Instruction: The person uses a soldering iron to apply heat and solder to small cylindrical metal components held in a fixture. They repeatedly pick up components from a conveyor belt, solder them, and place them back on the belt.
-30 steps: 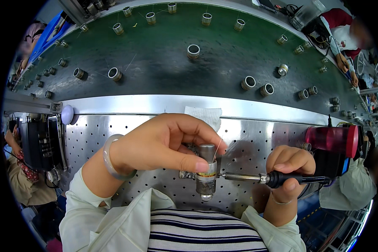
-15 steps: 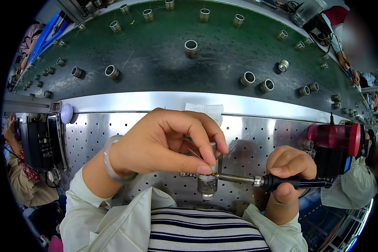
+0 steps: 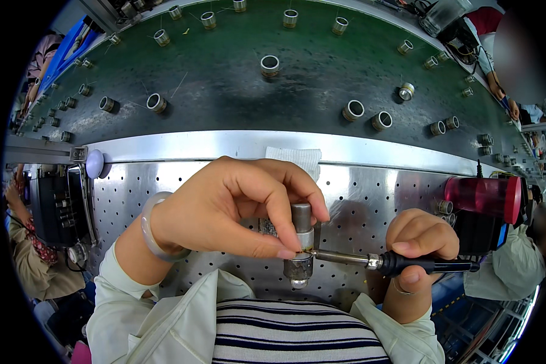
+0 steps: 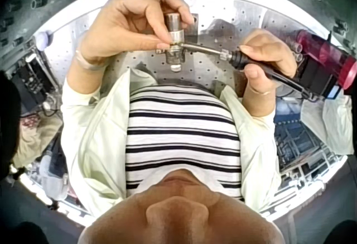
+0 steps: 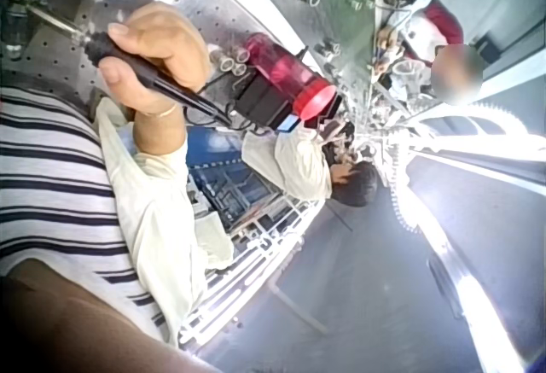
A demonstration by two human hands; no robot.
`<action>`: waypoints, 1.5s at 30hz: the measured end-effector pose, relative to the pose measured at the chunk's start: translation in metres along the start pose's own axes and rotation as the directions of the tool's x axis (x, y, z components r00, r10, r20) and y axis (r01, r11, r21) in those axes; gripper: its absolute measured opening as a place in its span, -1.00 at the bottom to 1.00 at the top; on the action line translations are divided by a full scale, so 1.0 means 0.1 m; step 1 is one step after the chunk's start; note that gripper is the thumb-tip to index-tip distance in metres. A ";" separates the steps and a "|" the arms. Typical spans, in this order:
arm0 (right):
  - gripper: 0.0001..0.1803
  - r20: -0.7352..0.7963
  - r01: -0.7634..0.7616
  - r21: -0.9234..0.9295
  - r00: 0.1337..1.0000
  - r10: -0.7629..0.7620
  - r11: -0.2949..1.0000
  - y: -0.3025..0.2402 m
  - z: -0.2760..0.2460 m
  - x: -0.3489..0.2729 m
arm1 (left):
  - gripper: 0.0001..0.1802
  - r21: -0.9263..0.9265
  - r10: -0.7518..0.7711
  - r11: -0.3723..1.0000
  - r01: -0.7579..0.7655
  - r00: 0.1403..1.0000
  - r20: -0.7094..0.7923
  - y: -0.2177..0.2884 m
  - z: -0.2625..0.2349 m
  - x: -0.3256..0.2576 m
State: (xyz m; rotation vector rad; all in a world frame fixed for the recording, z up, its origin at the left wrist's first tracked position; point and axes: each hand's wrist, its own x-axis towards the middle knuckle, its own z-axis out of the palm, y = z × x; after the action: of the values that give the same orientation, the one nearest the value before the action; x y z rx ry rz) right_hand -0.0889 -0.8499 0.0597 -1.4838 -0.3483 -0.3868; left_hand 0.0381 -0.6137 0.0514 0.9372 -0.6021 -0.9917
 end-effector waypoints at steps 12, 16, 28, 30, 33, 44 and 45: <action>-0.71 0.029 -0.006 -0.035 1.000 0.007 0.999 -0.01 -0.04 0.01 | -0.83 0.011 0.009 1.000 -0.009 1.000 0.014 -0.02 -0.01 0.02; -0.71 0.056 0.018 -0.053 0.998 -0.015 0.998 0.00 -0.07 0.02 | -0.82 0.008 0.006 1.000 -0.006 1.000 0.018 -0.02 0.00 0.03; -0.70 0.133 0.092 -0.105 0.988 -0.077 0.990 -0.02 -0.09 0.06 | -0.74 -0.020 -0.013 1.000 0.014 0.998 0.065 -0.02 -0.03 0.03; -0.70 0.143 0.101 -0.112 0.986 -0.084 0.989 -0.02 -0.10 0.08 | -0.65 -0.097 -0.074 0.992 0.077 0.997 0.029 0.03 0.00 0.04; -0.70 0.168 0.120 -0.130 0.981 -0.097 0.984 -0.03 -0.11 0.09 | -0.52 -0.131 -0.128 0.982 0.133 0.991 0.045 0.02 -0.01 0.04; -0.66 0.219 0.164 -0.150 0.967 -0.129 0.975 -0.03 -0.16 0.10 | -0.45 -0.120 -0.163 0.979 0.167 0.986 0.044 0.03 0.01 0.08; -0.66 0.218 0.164 -0.152 0.967 -0.129 0.975 -0.03 -0.16 0.10 | -0.44 -0.127 -0.166 0.977 0.169 0.985 0.040 0.03 0.01 0.08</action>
State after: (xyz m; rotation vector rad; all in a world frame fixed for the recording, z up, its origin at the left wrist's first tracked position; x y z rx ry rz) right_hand -0.0814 -0.8662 0.0660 -1.6749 -0.6072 -0.3874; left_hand 0.0419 -0.6209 0.0550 0.8696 -0.4821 -1.1829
